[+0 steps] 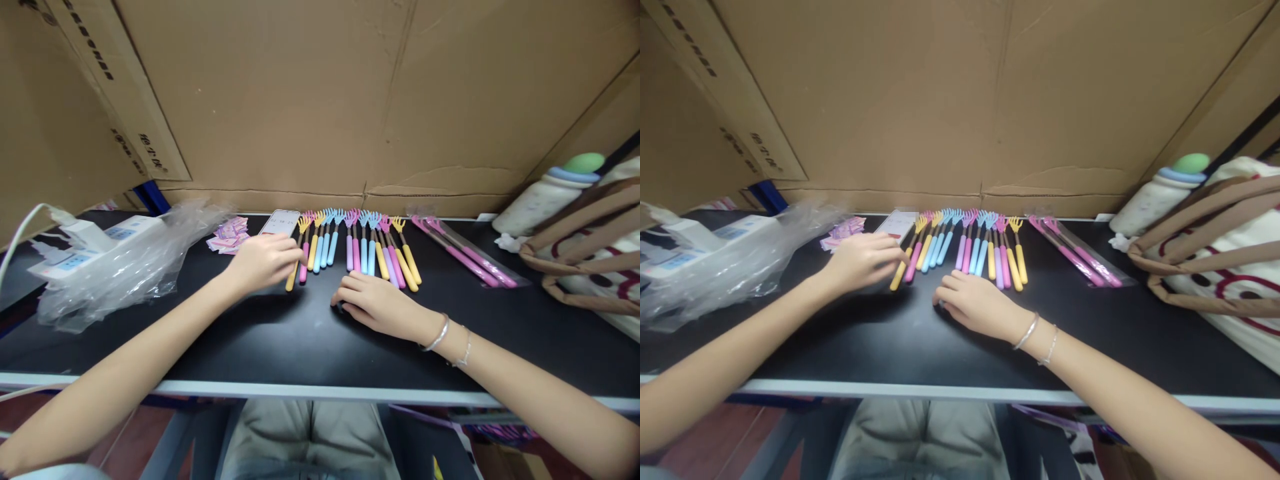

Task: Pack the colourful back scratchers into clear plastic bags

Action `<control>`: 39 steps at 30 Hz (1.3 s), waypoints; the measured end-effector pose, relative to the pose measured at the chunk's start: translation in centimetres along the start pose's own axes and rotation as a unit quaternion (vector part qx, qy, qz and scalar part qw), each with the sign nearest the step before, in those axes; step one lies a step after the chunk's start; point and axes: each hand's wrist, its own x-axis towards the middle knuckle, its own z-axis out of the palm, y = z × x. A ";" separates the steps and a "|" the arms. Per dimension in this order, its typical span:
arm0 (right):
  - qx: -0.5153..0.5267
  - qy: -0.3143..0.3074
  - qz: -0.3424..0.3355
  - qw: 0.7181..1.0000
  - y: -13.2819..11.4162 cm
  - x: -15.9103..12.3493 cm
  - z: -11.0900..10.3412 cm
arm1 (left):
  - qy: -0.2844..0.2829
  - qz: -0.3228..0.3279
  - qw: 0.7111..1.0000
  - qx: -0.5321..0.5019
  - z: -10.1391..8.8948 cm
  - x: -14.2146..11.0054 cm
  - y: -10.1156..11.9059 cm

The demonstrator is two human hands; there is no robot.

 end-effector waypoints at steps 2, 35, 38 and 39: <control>-0.001 -0.002 0.000 1.000 0.0 0.0 -0.1 | 0.011 -0.046 0.998 0.029 -0.7 -0.3 -1.7; 0.001 -0.017 0.009 1.000 0.0 -0.2 0.0 | -0.106 -0.567 0.814 0.075 -3.3 -9.3 -14.4; 0.000 -0.015 0.008 1.000 0.0 -0.2 0.0 | -0.143 -0.549 0.821 0.063 -2.7 -9.2 -14.3; 0.001 -0.012 0.007 1.000 0.0 -0.2 0.0 | -0.162 -0.545 0.820 0.063 -2.5 -9.1 -14.2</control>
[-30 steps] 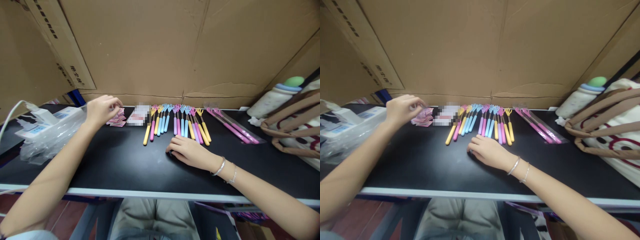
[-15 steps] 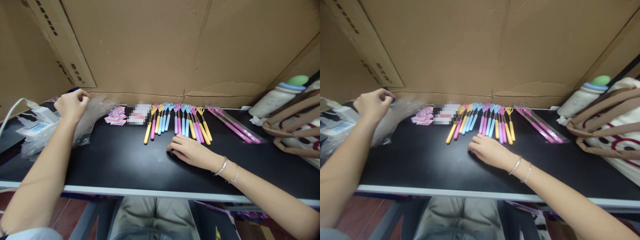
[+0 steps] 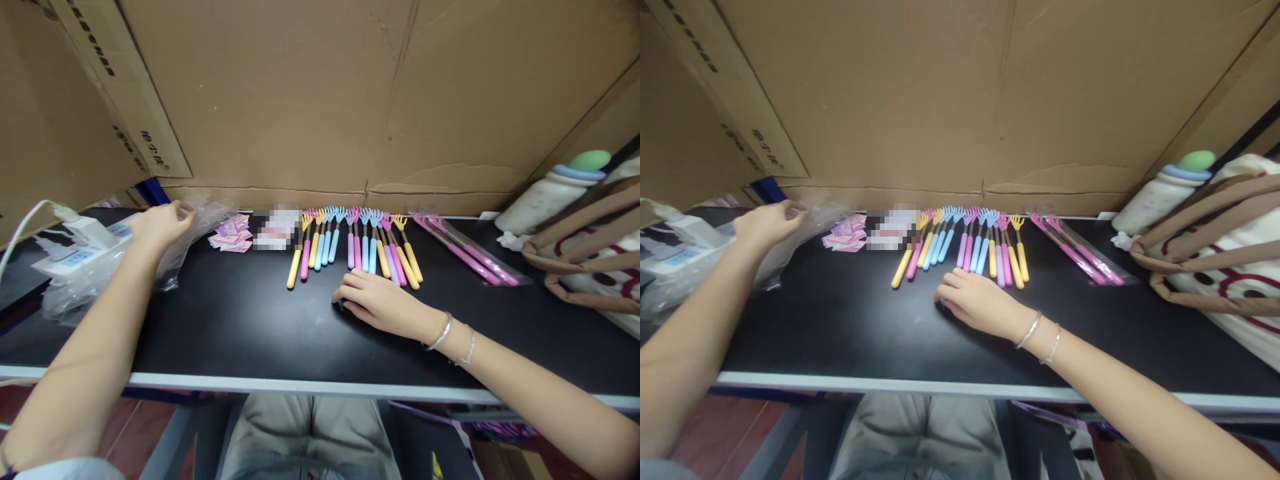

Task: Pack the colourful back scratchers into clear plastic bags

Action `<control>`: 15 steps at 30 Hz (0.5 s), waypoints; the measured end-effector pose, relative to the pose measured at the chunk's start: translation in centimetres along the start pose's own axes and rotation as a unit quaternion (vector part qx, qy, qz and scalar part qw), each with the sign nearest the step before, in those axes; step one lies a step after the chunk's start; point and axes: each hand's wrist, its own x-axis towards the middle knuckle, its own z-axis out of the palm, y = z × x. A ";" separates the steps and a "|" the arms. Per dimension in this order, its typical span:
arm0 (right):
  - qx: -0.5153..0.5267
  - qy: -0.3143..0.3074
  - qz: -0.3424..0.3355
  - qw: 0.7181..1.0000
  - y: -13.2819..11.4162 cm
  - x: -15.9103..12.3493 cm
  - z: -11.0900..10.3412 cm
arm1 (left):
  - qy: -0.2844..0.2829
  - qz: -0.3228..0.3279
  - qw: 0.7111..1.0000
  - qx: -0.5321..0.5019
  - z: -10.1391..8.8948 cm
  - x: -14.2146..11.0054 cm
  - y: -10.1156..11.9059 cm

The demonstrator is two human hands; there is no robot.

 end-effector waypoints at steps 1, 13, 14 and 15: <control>0.000 0.001 -0.001 1.000 0.0 0.0 0.0 | -0.018 0.005 1.000 0.013 0.1 0.0 0.2; -0.016 0.002 -0.006 1.000 0.0 0.1 0.0 | -0.049 -0.003 0.999 -0.023 0.3 0.5 0.5; -0.016 0.002 -0.006 1.000 0.0 0.1 -0.1 | -0.038 0.008 0.998 -0.056 0.0 0.5 0.4; -0.017 0.001 -0.006 1.000 0.0 0.1 -0.1 | -0.025 0.021 0.995 -0.090 -0.3 0.5 0.3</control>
